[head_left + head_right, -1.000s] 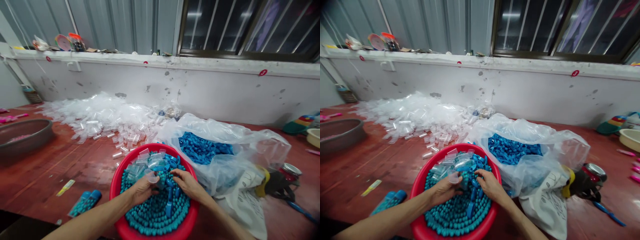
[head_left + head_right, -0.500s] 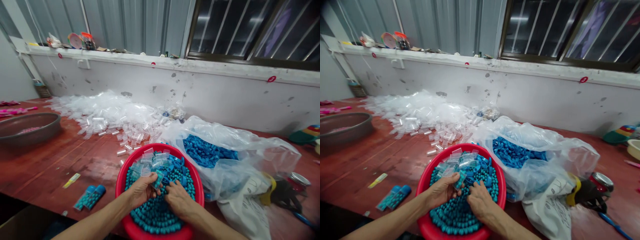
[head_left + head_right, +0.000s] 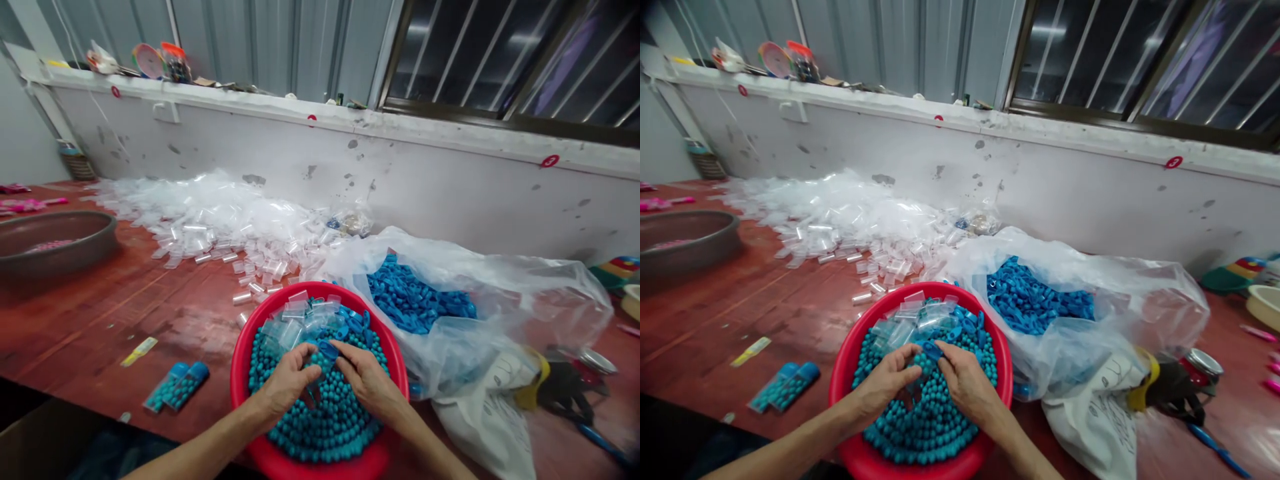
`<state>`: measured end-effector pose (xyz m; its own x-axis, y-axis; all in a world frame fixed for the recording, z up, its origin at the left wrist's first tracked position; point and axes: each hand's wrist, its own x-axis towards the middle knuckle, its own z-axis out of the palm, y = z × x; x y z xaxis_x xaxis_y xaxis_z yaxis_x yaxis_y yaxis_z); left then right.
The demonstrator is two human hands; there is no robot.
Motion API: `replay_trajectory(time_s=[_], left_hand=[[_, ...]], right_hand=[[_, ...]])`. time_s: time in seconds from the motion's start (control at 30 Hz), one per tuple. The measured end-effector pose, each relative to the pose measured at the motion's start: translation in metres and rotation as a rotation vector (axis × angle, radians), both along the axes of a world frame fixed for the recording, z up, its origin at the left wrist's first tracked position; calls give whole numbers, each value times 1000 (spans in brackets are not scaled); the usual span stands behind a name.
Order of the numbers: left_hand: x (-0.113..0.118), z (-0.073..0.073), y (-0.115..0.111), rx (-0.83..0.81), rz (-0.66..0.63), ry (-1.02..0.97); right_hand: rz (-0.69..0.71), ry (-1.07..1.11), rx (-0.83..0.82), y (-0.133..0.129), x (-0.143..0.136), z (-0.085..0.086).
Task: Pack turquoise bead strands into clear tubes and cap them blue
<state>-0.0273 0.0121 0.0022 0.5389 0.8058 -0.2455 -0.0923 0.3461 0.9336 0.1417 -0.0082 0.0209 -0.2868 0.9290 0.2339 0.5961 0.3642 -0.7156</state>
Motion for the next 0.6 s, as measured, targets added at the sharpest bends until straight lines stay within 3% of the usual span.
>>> replay_trajectory(time_s=[0.33, 0.6], left_hand=[[0, 5, -10, -28, 13, 9], [-2, 0, -11, -15, 35, -16]], right_hand=[[-49, -140, 291, -13, -5, -13], [57, 35, 173, -10, -2, -8]])
